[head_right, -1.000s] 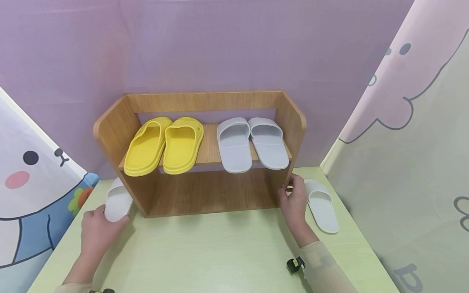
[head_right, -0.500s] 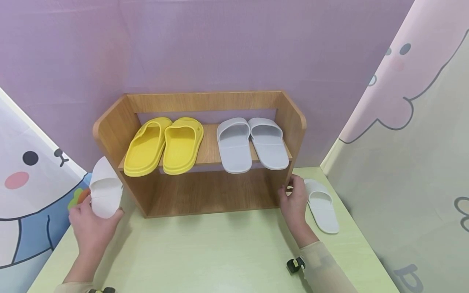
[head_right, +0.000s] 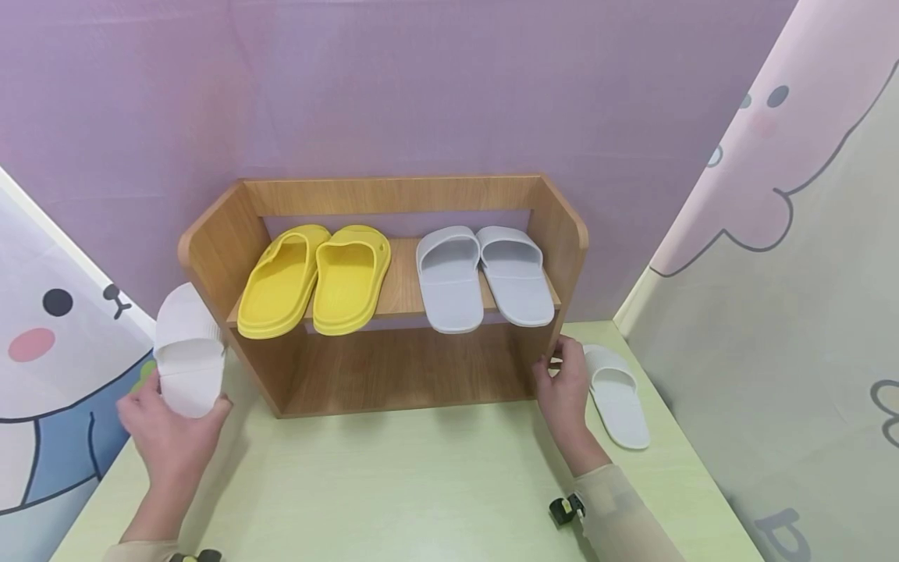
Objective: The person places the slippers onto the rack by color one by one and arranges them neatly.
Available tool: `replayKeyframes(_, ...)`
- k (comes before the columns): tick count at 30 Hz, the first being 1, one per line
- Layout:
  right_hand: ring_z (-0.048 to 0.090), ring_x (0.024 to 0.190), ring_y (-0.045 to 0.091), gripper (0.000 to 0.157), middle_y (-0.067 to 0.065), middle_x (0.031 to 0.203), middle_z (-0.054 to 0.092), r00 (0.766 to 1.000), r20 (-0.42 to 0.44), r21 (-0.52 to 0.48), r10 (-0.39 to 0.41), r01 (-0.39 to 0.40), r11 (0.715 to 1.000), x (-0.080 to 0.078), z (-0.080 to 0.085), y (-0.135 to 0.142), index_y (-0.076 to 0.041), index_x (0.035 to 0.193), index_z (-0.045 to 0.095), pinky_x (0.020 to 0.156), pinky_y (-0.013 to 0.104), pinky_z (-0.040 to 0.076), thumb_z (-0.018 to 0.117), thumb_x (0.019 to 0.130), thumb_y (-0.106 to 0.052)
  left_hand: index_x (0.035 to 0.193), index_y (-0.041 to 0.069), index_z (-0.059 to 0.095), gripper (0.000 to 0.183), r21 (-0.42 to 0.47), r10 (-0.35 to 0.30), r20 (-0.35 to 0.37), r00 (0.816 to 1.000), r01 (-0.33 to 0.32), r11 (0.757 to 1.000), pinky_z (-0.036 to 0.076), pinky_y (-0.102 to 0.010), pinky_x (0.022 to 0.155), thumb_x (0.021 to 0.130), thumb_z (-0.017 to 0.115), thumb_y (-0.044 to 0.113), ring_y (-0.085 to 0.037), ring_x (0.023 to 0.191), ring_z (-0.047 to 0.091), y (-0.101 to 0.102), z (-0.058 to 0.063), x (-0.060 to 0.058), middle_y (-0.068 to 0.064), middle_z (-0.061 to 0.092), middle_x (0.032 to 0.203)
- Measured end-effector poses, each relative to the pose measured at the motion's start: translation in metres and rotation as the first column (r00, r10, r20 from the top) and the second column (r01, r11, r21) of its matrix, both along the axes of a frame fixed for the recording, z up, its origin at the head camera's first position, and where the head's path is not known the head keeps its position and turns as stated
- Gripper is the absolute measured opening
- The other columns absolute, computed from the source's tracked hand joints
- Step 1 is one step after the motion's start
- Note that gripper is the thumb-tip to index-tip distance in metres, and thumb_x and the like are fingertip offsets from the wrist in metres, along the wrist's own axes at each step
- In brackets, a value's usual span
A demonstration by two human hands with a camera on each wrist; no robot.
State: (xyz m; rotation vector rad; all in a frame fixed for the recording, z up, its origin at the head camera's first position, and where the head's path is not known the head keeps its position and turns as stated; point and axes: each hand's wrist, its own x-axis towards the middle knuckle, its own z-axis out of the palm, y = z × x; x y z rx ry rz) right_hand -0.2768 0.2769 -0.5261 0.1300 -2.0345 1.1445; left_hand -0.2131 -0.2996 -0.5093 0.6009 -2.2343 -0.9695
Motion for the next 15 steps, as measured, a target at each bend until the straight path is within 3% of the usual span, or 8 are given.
replayKeyframes(8, 0.066, 0.101, 0.021, 0.034, 0.022, 0.109, 0.069, 1.000, 0.017, -0.006, 0.003, -0.003, 1.000, 0.0001, 0.0004, -0.0007, 0.005, 0.123, 0.062, 0.080, 0.021, 0.058, 0.067, 0.091, 0.013, 0.170, 0.019, 0.039, 0.111, 0.001, 0.050, -0.160, 0.986, -0.051, 0.999, 0.039, -0.060, 0.105, 0.074, 0.093, 0.022, -0.035, 0.141, 0.033, 0.0061, 0.0030, 0.0053, -0.023, 0.036, 0.156)
replayKeyframes(15, 0.066, 0.101, 0.023, 0.033, 0.025, 0.110, 0.069, 1.000, 0.003, -0.007, 0.007, -0.007, 1.000, -0.0008, -0.0009, 0.0003, 0.007, 0.124, 0.062, 0.080, 0.020, 0.057, 0.067, 0.091, 0.013, 0.166, 0.026, 0.047, 0.111, 0.023, 0.066, -0.317, 0.946, -0.062, 0.998, 0.036, -0.048, 0.109, 0.067, 0.094, 0.011, -0.022, 0.142, 0.032, 0.0086, 0.0042, 0.0069, -0.019, 0.038, 0.154)
